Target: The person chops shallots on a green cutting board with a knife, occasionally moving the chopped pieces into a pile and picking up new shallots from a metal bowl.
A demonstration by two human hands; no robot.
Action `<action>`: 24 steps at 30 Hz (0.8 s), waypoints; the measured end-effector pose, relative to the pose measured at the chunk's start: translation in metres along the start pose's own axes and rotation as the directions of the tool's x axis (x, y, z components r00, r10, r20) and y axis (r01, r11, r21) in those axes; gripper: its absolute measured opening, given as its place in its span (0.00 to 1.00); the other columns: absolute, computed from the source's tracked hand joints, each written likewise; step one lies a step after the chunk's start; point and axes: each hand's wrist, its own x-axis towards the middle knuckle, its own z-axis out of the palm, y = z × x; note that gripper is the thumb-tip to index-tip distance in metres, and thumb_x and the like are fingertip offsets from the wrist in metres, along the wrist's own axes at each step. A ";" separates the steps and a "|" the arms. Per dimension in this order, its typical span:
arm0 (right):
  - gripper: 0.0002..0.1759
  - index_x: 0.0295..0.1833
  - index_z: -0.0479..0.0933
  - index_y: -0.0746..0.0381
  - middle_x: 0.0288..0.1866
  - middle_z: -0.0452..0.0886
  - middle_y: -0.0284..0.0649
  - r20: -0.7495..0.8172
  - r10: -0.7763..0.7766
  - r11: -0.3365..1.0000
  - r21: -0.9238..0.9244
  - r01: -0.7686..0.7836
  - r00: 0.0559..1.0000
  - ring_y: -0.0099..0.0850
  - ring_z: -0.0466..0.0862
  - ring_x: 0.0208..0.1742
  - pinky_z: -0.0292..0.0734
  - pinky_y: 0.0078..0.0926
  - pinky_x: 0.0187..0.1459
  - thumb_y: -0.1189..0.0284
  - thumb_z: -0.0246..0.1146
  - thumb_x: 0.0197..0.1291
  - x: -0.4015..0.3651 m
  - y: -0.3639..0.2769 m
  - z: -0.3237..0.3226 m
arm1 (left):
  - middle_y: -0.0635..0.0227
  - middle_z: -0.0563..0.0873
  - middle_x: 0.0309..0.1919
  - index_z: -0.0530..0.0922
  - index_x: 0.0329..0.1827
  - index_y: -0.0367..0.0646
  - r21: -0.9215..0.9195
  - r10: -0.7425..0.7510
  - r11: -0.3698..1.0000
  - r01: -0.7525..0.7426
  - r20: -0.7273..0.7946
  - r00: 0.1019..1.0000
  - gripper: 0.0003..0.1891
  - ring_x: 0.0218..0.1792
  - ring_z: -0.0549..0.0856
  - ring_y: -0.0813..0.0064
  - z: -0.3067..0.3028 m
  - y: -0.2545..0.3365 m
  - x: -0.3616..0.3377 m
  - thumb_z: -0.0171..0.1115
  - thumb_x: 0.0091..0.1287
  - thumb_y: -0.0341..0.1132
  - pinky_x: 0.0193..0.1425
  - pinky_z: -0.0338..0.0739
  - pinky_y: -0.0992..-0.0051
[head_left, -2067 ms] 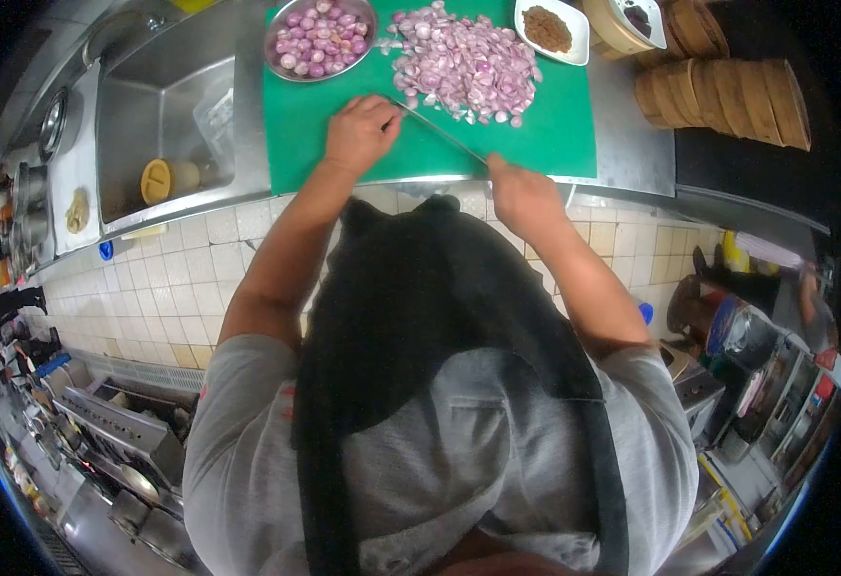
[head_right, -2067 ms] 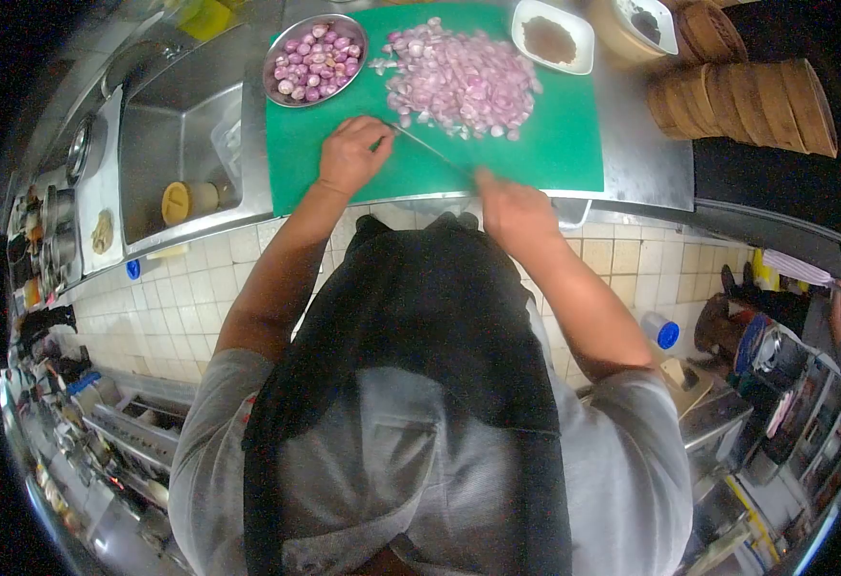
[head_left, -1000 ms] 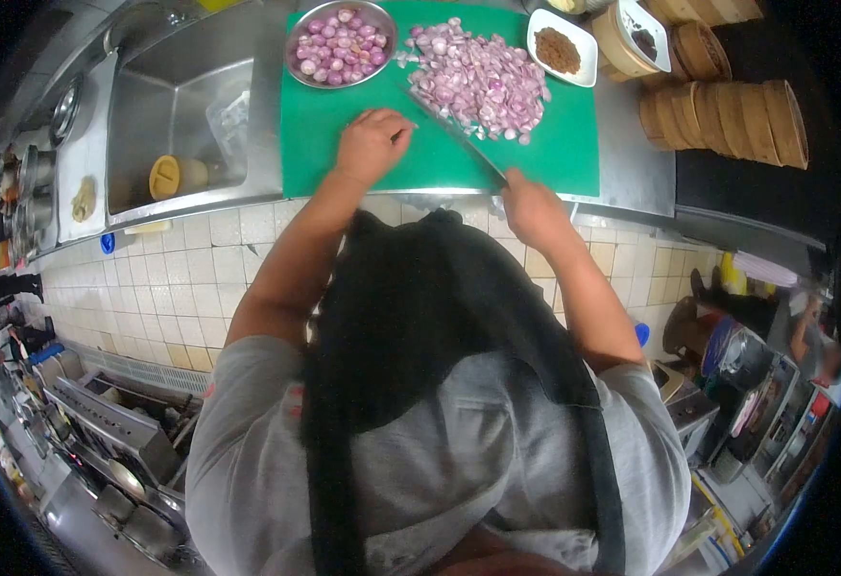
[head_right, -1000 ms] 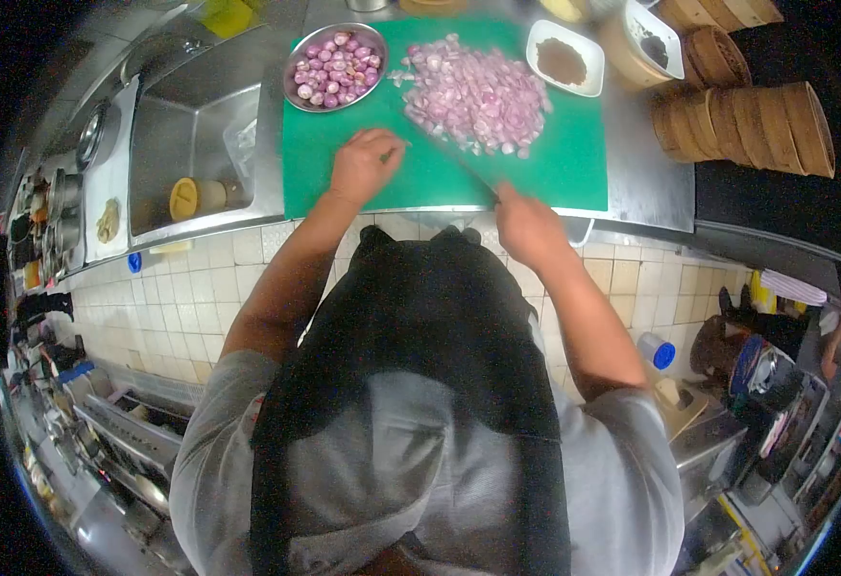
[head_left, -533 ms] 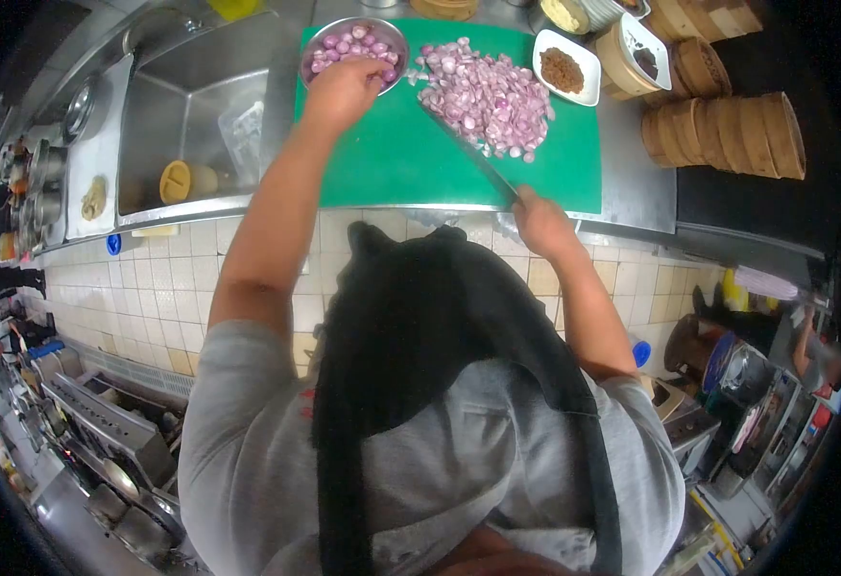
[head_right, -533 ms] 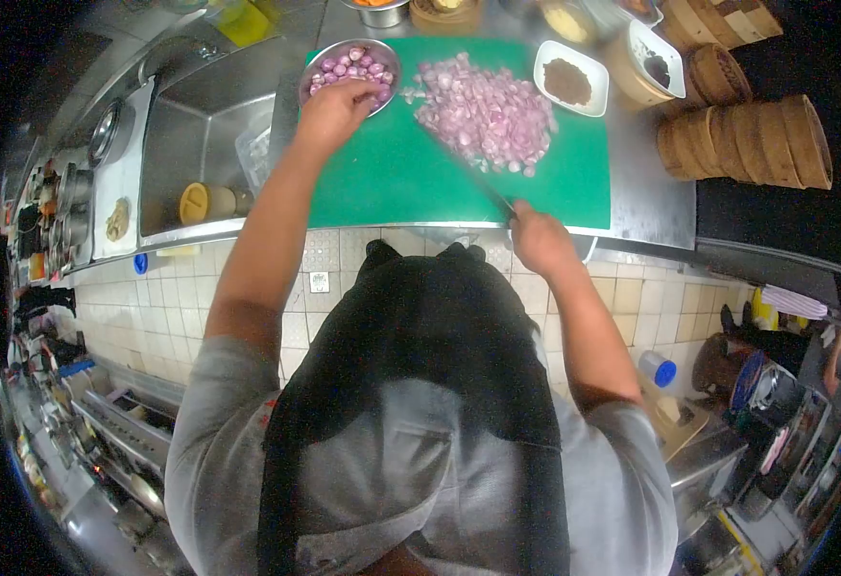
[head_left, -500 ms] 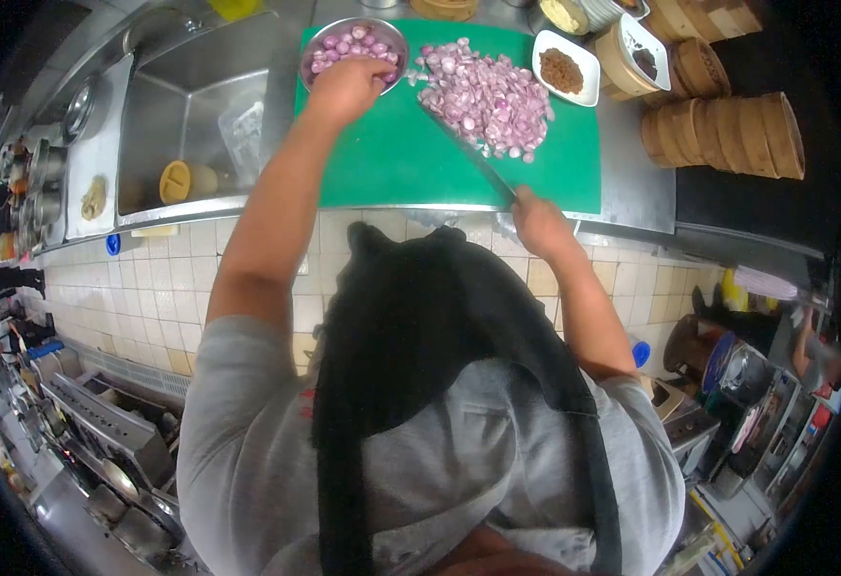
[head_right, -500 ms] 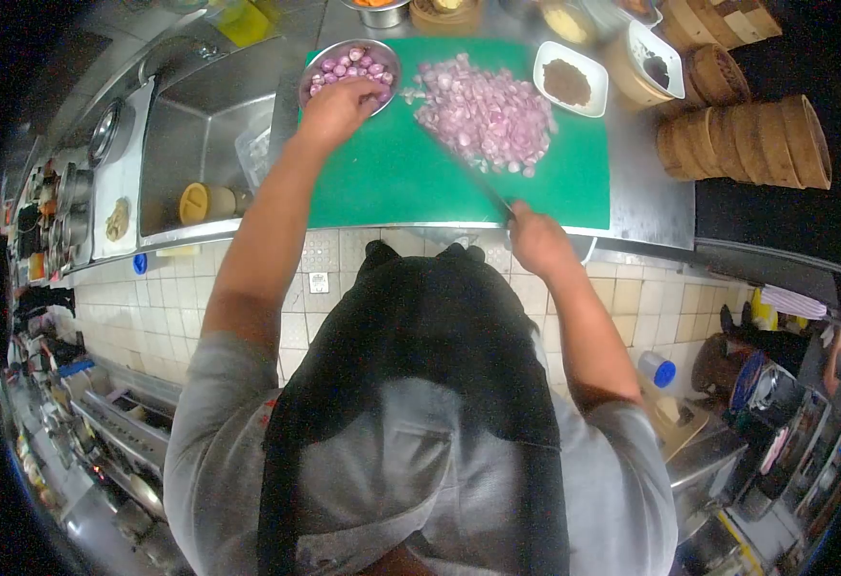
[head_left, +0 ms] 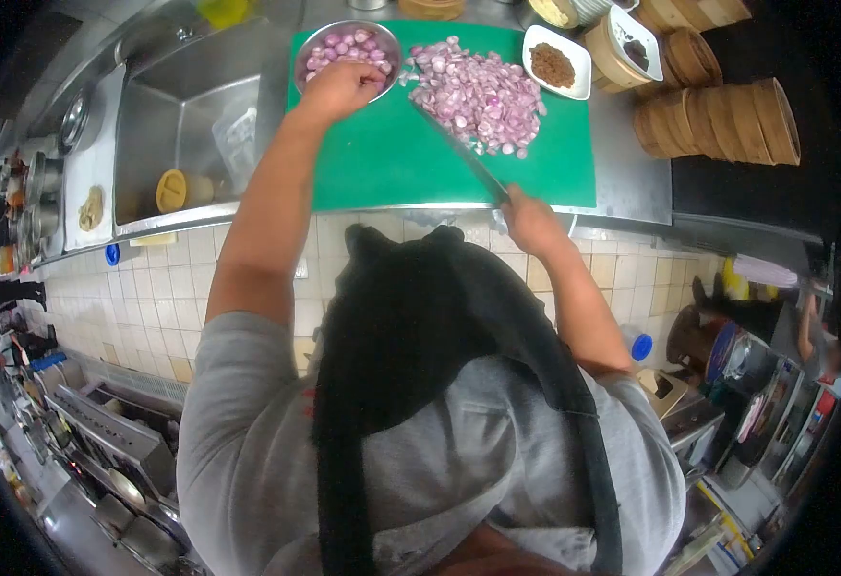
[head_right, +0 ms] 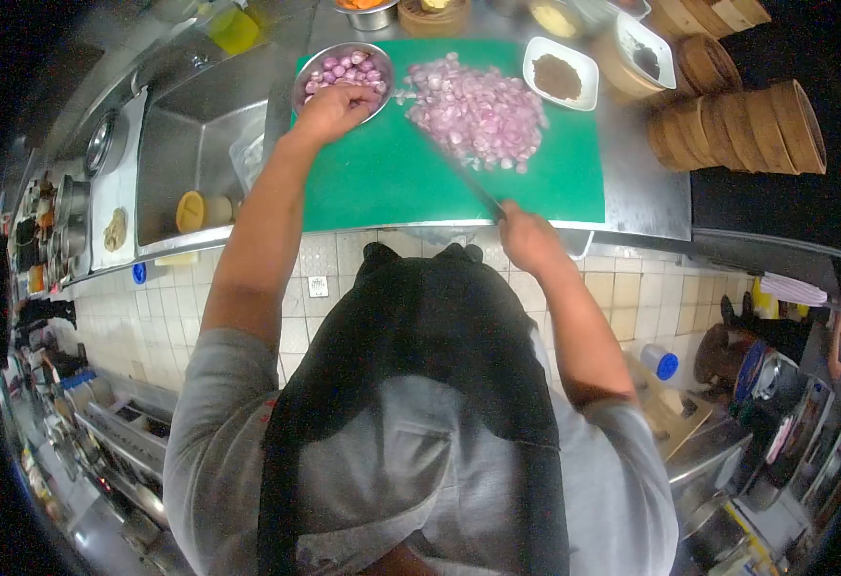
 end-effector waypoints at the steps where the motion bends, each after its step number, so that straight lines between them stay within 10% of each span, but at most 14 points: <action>1: 0.16 0.63 0.72 0.64 0.49 0.87 0.65 -0.002 -0.005 1.000 -0.002 0.005 1.000 0.64 0.85 0.54 0.77 0.64 0.57 0.65 0.54 0.79 0.001 -0.001 0.000 | 0.63 0.95 0.48 0.92 0.56 0.54 0.036 -0.026 0.999 0.025 0.012 1.000 0.16 0.49 0.94 0.63 -0.003 0.006 -0.001 0.71 0.67 0.39 0.56 0.86 0.64; 11: 0.16 0.62 0.72 0.63 0.49 0.87 0.64 0.004 0.019 1.000 -0.003 -0.019 1.000 0.64 0.85 0.55 0.77 0.63 0.58 0.64 0.54 0.80 0.004 0.004 0.004 | 0.70 0.91 0.38 0.91 0.56 0.46 -0.502 -0.109 0.856 0.122 0.054 0.993 0.14 0.39 0.88 0.77 -0.002 0.021 -0.023 0.76 0.69 0.35 0.47 0.84 0.75; 24: 0.15 0.63 0.72 0.63 0.50 0.87 0.62 0.039 -0.041 0.998 -0.049 0.043 0.998 0.62 0.86 0.55 0.78 0.62 0.56 0.67 0.55 0.79 -0.006 -0.015 0.000 | 0.63 0.90 0.43 0.92 0.45 0.46 -0.297 0.007 0.947 -0.121 -0.360 0.933 0.06 0.36 0.91 0.71 0.092 0.039 -0.120 0.77 0.66 0.30 0.42 0.89 0.71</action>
